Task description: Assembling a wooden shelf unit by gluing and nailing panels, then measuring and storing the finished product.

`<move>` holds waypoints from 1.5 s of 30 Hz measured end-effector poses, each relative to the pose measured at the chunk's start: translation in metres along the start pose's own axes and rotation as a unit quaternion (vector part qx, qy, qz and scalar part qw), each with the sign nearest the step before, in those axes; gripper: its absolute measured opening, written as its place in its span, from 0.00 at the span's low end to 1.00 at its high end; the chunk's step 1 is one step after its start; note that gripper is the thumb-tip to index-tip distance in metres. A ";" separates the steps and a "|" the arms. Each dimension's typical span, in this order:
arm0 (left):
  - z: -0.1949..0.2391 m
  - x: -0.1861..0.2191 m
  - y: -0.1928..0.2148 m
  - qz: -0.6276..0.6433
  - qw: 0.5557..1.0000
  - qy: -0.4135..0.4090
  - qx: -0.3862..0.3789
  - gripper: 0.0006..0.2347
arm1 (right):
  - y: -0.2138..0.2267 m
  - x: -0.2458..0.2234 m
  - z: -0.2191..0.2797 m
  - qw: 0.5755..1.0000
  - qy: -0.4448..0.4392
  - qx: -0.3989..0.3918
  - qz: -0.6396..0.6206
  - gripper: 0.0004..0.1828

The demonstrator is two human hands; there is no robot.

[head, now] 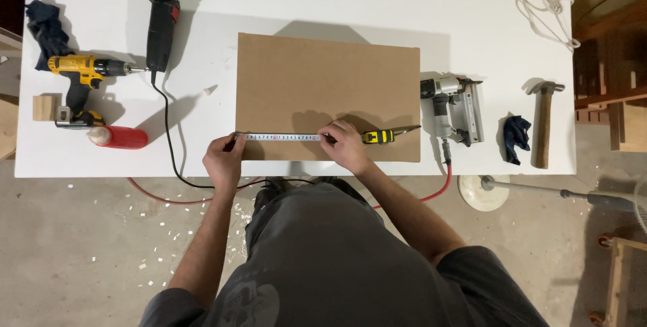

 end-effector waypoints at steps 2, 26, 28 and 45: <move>-0.002 -0.003 0.000 -0.003 1.000 0.009 -0.007 0.13 | -0.002 0.009 0.004 0.998 -0.045 0.013 -0.044 0.10; -0.005 0.067 0.011 0.291 0.945 -0.010 -0.146 0.21 | -0.007 -0.094 -0.025 0.905 -0.285 -0.204 -0.242 0.36; 0.001 0.061 0.008 0.333 0.918 0.000 -0.215 0.23 | -0.057 -0.122 -0.017 0.839 -0.410 -0.301 -0.191 0.47; -0.070 -0.225 -0.026 -0.230 0.969 -0.081 -0.024 0.05 | -0.173 -0.200 -0.045 0.972 0.143 -0.182 0.041 0.25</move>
Point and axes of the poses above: each hand's wrist, its own z-axis away from the middle knuckle, its own y-axis out of the back of the hand, x = y × z, the point moved 7 cm from there along -z, towards the middle knuckle, and after that the axes turned 12 degrees about -y, right-handed, at the moved point
